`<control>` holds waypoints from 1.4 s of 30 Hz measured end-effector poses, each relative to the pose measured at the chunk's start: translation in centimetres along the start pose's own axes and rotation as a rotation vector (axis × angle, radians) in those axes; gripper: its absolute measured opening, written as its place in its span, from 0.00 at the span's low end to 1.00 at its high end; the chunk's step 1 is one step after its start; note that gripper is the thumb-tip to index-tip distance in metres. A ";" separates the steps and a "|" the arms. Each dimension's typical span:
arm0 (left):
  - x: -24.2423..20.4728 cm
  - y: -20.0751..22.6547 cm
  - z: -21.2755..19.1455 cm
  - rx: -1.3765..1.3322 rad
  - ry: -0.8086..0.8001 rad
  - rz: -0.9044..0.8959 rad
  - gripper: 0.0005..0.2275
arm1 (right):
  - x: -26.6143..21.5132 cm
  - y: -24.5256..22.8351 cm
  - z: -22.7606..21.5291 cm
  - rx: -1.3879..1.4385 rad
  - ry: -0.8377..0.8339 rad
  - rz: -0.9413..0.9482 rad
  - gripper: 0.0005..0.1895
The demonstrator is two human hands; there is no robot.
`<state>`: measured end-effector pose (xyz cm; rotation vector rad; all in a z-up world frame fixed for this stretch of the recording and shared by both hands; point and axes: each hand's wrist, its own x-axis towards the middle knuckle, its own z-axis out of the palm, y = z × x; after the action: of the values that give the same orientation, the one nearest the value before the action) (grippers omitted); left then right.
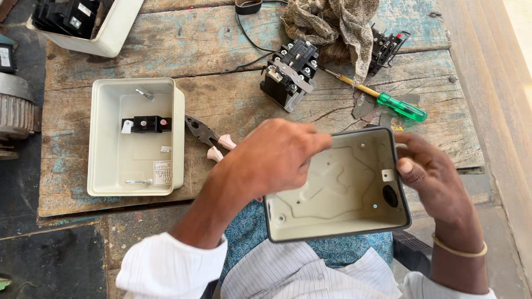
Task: The person uses a screwdriver to tighten screws on an electrical component, wipes the unit with a cloth, and then fits the component into a plastic junction box, securing it with additional screws.
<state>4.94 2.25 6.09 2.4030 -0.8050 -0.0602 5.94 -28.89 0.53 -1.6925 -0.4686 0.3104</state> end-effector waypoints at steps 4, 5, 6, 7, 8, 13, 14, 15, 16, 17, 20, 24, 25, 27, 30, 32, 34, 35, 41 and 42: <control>4.0 -0.5 1.3 0.043 -0.135 0.041 0.17 | -1.8 -1.1 1.8 0.004 0.122 0.218 0.35; 4.7 -0.5 1.7 0.089 -0.193 0.013 0.18 | -1.7 -1.4 2.4 -0.052 0.063 0.130 0.42; 5.2 -0.4 2.0 0.136 -0.251 -0.015 0.19 | -1.6 -1.6 2.9 -0.051 0.074 0.133 0.42; 5.4 -0.5 2.2 0.138 -0.254 -0.011 0.19 | -1.2 -1.8 3.3 -0.149 0.127 0.279 0.42; 5.4 -0.6 2.2 0.125 -0.236 -0.028 0.17 | -0.9 -2.1 3.7 -0.246 0.177 0.427 0.42; 3.7 -0.7 2.3 0.116 -0.099 -0.006 0.12 | 0.2 -2.6 4.6 -0.259 0.250 0.503 0.39; 2.9 -0.2 2.4 0.105 0.115 0.052 0.12 | 0.3 -2.6 4.7 -0.266 0.272 0.537 0.37; 2.0 0.3 2.5 0.094 0.326 0.110 0.11 | 0.3 -2.5 4.7 -0.264 0.269 0.542 0.37; 0.8 0.9 2.4 0.091 0.322 0.106 0.11 | 0.3 -2.5 4.7 -0.209 0.278 0.496 0.36; -0.6 1.6 2.4 0.101 0.380 0.050 0.12 | 0.2 -2.3 4.6 -0.157 0.286 0.451 0.35; -3.6 3.2 2.9 0.081 0.466 -0.119 0.12 | 0.0 -1.6 4.3 -0.205 0.305 0.470 0.35; -6.7 3.3 4.6 -0.078 0.533 -0.369 0.22 | -0.4 -1.0 4.0 -0.117 0.372 0.401 0.35; -7.2 3.0 5.0 -0.078 0.533 -0.378 0.22 | -0.5 -1.1 3.9 -0.058 0.389 0.350 0.33; -8.0 2.1 5.7 0.111 0.389 -0.305 0.34 | -0.6 -1.3 4.1 0.001 0.399 0.301 0.32; -8.7 1.0 6.6 0.212 0.294 -0.337 0.36 | -0.5 -1.8 4.8 -0.066 0.430 0.282 0.32; -9.5 0.6 6.9 0.196 0.257 -0.361 0.23 | -0.6 -1.9 5.7 -0.053 0.455 0.298 0.31; -10.0 0.3 7.1 0.178 0.220 -0.379 0.12 | -0.7 -2.0 6.6 -0.088 0.459 0.308 0.31; -10.4 0.3 7.2 0.181 0.274 -0.380 0.09 | -0.7 -2.0 7.0 -0.116 0.451 0.315 0.31; -11.6 1.4 7.5 0.134 0.489 -0.390 0.10 | -0.3 -2.8 9.2 -0.289 0.392 0.424 0.32; -11.6 1.7 7.6 0.146 0.550 -0.385 0.12 | -0.1 -2.9 9.5 -0.289 0.383 0.422 0.32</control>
<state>-7.13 3.70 -0.81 2.4931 -0.0944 0.5005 1.17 -20.31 1.69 -2.0737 0.1406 0.2189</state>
